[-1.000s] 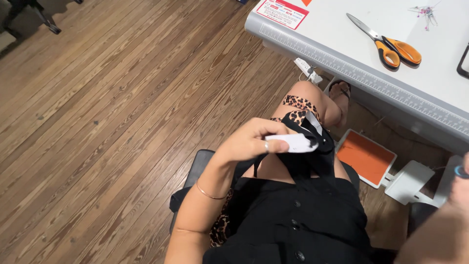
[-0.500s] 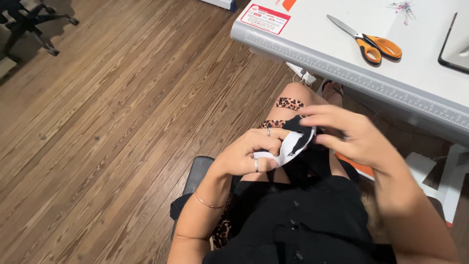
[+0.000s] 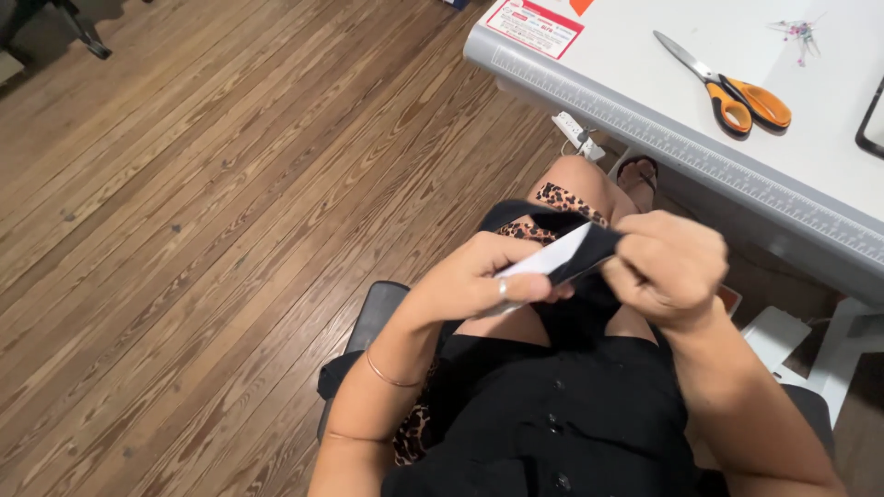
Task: Trimming excess threads and fabric from a garment using small snips
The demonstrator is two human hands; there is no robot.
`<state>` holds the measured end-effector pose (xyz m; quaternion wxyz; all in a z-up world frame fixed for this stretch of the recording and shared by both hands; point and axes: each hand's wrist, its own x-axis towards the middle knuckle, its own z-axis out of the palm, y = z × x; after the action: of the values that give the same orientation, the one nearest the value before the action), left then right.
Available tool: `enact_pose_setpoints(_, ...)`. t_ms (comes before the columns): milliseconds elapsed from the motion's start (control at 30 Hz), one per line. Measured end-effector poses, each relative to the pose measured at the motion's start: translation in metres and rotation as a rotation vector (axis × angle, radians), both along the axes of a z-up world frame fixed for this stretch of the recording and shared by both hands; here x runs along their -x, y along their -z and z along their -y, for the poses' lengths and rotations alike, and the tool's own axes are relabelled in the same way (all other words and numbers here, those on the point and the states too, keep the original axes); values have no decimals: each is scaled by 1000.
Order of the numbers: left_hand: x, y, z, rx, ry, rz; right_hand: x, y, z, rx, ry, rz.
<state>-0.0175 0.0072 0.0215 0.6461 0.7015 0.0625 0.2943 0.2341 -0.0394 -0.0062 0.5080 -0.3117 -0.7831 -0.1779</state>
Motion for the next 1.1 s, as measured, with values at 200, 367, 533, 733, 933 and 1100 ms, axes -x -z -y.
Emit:
enact_pose_setpoints(200,-1,7,14,239,12,59,14,-36,0,699,-414,-193)
enact_pose_setpoints(367,11,-14,18,364,-15,47,33,-37,-24,1057,-715,-231)
enact_pose_setpoints(533,14,-27,24,406,-90,76,41,4,-37,1278,-842,-234)
enact_pose_setpoints(733,10,-22,14,350,-208,89,41,30,-50,1620,-1051,-309)
enact_pose_setpoints(933,6,-6,8,300,-200,101,-11,10,-55,962,-478,-210)
enact_pose_setpoints(1100,-9,16,1,317,-396,79,4,-60,43,76,351,36)
